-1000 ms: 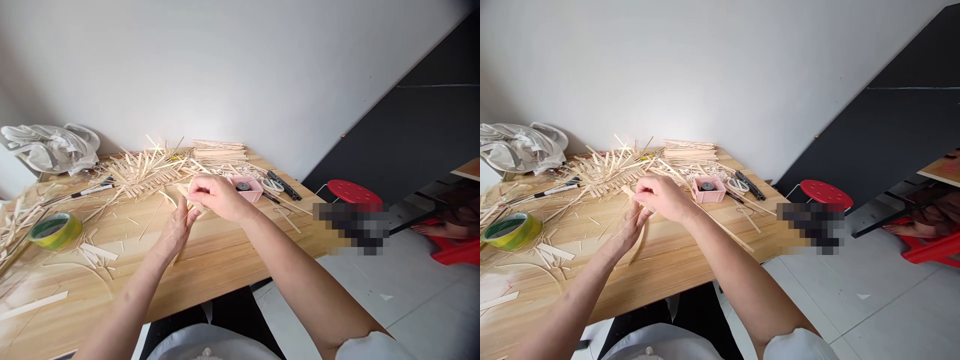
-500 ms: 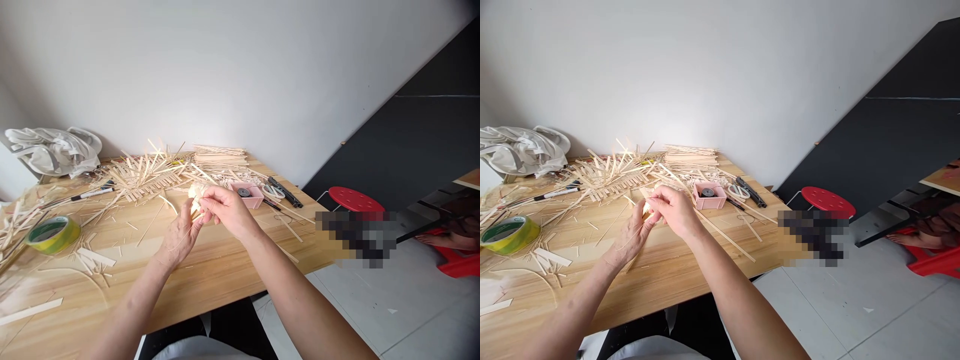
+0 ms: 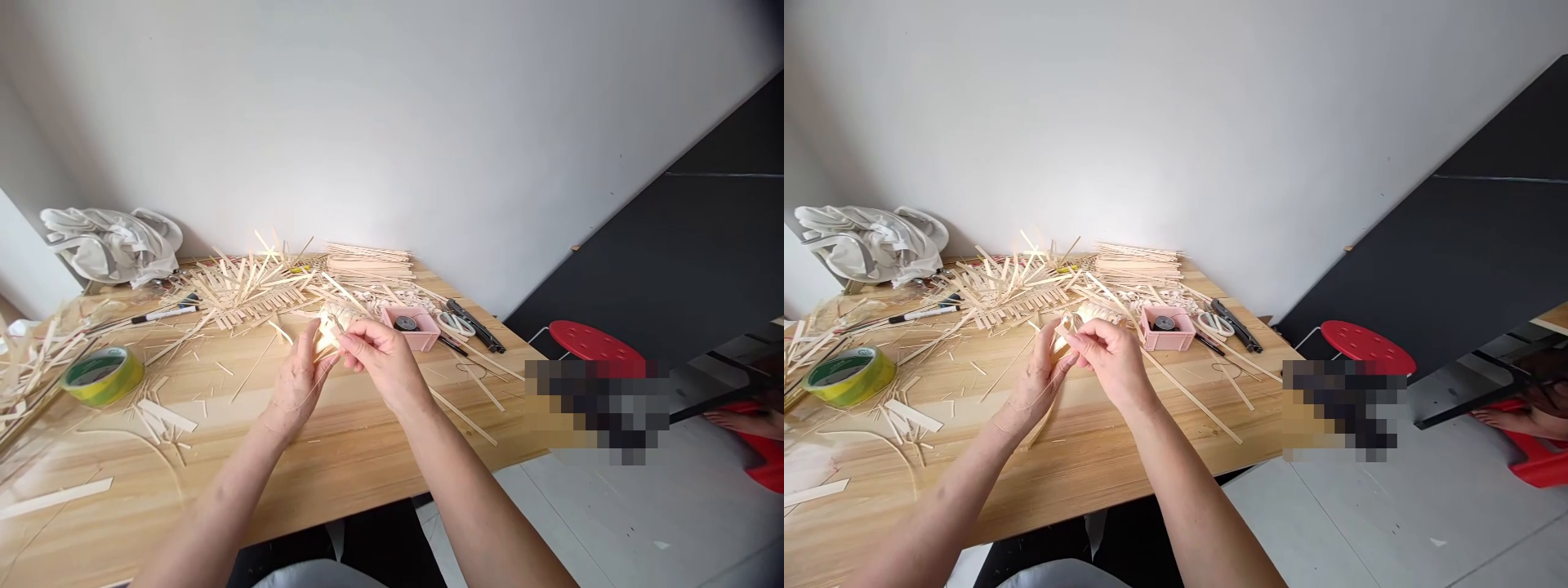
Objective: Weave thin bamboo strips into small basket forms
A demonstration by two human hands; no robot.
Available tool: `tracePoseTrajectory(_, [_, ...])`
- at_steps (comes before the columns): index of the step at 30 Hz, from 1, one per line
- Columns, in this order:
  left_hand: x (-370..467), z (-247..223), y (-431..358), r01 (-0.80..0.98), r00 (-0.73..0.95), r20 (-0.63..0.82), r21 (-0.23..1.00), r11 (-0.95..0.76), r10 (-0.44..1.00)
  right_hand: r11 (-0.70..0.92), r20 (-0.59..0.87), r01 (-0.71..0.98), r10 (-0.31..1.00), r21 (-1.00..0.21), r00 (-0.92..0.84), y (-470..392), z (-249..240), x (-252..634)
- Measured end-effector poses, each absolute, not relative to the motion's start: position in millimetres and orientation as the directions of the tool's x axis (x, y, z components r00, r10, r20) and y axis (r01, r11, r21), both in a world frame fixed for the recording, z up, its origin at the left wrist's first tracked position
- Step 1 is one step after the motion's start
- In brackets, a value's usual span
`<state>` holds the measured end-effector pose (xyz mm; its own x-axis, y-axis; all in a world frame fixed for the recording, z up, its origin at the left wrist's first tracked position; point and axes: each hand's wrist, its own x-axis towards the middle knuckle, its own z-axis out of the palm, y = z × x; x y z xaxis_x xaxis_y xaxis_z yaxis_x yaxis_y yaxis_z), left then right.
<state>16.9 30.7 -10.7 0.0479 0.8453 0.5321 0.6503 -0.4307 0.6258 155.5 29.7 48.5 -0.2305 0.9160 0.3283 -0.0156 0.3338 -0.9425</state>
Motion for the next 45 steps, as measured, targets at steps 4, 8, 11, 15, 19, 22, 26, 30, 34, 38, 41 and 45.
tracePoseTrajectory(4, [14.9,-7.1,30.9,0.736,0.026,0.53,0.564,-0.376,0.847,0.329,0.316,0.038,0.93,-0.944,-0.185,26.4,43.7,153.8])
tracePoseTrajectory(8, [12.9,-3.9,30.4,0.799,0.006,0.547,0.501,-0.333,0.837,0.321,0.307,0.091,0.942,-0.943,-0.14,23.1,40.9,152.8])
tracePoseTrajectory(11, [11.8,-2.0,30.4,0.826,-0.01,0.541,0.479,-0.298,0.841,0.34,0.327,0.119,0.938,-0.933,-0.119,21.4,41.1,152.4])
tracePoseTrajectory(15, [11.0,-0.6,30.9,0.855,-0.03,0.508,0.458,-0.241,0.861,0.225,0.213,0.113,0.971,-0.968,-0.111,20.3,43.2,153.1])
tracePoseTrajectory(19, [10.8,-0.8,31.3,0.862,-0.043,0.514,0.453,-0.229,0.857,0.203,0.188,0.108,0.973,-0.973,-0.135,20.7,44.8,155.5])
tracePoseTrajectory(22, [10.5,-0.4,30.7,0.851,-0.042,0.526,0.465,-0.246,0.85,0.252,0.24,0.029,0.948,-0.967,-0.209,22.0,43.1,156.1])
tracePoseTrajectory(26, [10.3,0.7,29.8,0.817,-0.045,0.537,0.505,-0.278,0.843,0.268,0.287,-0.116,0.937,-0.956,-0.199,22.1,38.7,152.9])
tracePoseTrajectory(30, [11.0,0.9,32.1,0.788,-0.07,0.562,0.538,-0.3,0.824,0.302,0.306,-0.05,0.941,-0.952,-0.147,21.1,36.4,149.1])
tracePoseTrajectory(34, [12.1,2.3,34.6,0.771,-0.078,0.582,0.55,-0.321,0.81,0.336,0.322,0.114,0.939,-0.935,-0.122,23.5,35.6,147.4])
tracePoseTrajectory(38, [13.4,5.5,33.5,0.766,-0.078,0.573,0.558,-0.318,0.816,0.435,0.418,0.274,0.9,-0.858,-0.12,25.5,36.5,145.8])
tracePoseTrajectory(41, [14.3,6.8,32.5,0.772,-0.077,0.579,0.55,-0.319,0.812,0.406,0.397,0.315,0.913,-0.858,-0.095,24.7,38.3,143.9])
tracePoseTrajectory(45, [14.5,6.2,33.3,0.793,-0.085,0.607,0.522,-0.315,0.79,0.391,0.389,0.349,0.918,-0.852,-0.08,23.5,40.1,142.2])
